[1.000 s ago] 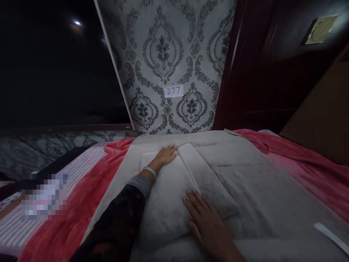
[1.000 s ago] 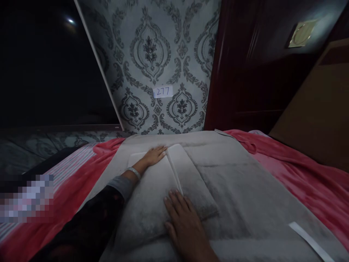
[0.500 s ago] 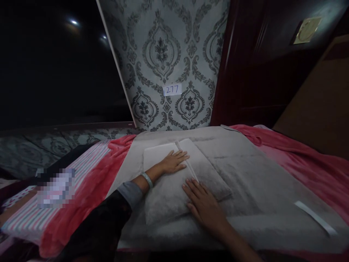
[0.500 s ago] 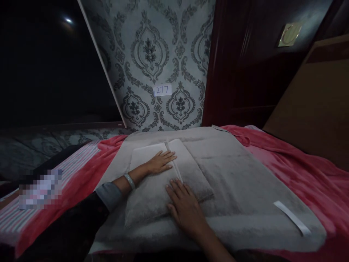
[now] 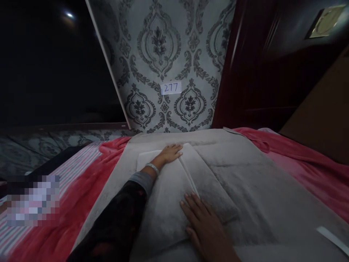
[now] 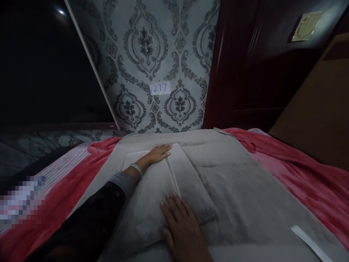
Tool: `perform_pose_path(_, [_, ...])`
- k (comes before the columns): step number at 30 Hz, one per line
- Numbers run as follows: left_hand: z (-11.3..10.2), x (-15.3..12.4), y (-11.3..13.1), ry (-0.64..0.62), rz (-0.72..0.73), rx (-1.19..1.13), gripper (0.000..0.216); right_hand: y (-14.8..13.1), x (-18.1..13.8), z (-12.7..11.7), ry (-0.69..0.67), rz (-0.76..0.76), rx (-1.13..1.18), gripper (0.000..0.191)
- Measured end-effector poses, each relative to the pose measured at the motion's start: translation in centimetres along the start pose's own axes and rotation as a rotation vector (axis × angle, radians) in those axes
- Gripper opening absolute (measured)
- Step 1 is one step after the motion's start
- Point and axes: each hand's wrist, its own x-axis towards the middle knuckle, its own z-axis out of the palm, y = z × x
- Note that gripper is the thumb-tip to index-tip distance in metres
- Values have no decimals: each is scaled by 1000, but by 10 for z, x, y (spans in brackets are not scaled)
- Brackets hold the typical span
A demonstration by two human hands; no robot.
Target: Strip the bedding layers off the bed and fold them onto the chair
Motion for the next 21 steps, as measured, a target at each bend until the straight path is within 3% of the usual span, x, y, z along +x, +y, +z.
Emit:
perform_pose_path(5, [-7, -20, 20, 160, -152, 33, 56, 9, -11, 9, 89, -55, -17, 61])
perform_pose_path(7, [-9, -30, 34, 228, -82, 82, 54, 19, -18, 15, 119, -82, -4, 54])
perform_pose_path(9, [-7, -32, 45, 203, 143, 86, 55, 34, -20, 22, 114, -132, 40, 50])
perform_pose_path(11, [-1, -28, 53, 159, 267, 31, 59, 48, -15, 25, 87, -186, 83, 49])
perform_pose_path(17, [26, -18, 64, -2, 168, -92, 75, 53, -2, 23, 47, -190, 67, 57])
perform_pose_path(21, [35, -9, 56, -22, 192, -97, 79, 51, -13, 41, -6, -163, 115, 61])
